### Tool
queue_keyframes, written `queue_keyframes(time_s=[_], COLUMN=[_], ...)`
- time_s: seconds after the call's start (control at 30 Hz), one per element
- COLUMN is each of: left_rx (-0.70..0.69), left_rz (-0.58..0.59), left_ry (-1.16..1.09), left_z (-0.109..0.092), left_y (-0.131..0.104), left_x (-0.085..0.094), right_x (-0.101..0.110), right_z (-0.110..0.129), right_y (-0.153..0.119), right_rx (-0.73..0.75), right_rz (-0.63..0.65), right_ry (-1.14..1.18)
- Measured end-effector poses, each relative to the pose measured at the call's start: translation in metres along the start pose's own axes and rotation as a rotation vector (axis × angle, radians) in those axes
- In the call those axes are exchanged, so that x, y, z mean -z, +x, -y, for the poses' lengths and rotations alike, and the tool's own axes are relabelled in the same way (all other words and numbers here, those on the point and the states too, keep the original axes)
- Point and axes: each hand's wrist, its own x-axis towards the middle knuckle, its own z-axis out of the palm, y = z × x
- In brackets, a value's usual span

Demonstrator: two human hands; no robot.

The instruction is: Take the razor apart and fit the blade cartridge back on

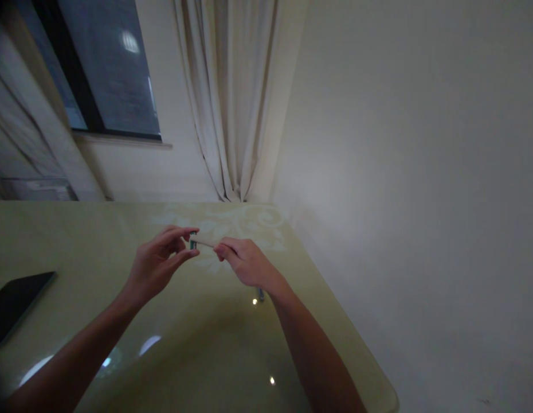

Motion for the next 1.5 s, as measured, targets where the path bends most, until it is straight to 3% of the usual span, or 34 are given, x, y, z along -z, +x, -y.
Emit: queue_keyframes(time_s=[0.1,0.23,0.63,1.07,1.5], left_rx=[0.003,-0.009,-0.024,0.001,-0.002], left_rz=[-0.003,0.009,-0.005,0.013,-0.005], left_ry=[-0.011,0.003,-0.011,-0.007,-0.072], left_z=[0.0008,0.0015,0.0,-0.0055,-0.0067], left_y=[-0.0004,-0.0002,-0.0006,0.0001,-0.0012], left_x=[-0.0003,-0.0005,-0.001,-0.001,-0.0011], right_x=[0.0004,-0.0004,-0.0026,-0.0014,-0.001], right_z=[0.0016,0.003,0.0038,0.0078,0.0051], right_y=[-0.0005,-0.0006,0.0001,0.0001,0.0005], right_rx=[-0.025,-0.007,-0.038,-0.02,-0.048], right_rz=[-0.051,-0.009,-0.072,0.003,-0.022], right_ry=[-0.049,-0.029,-0.053,0.076,0.091])
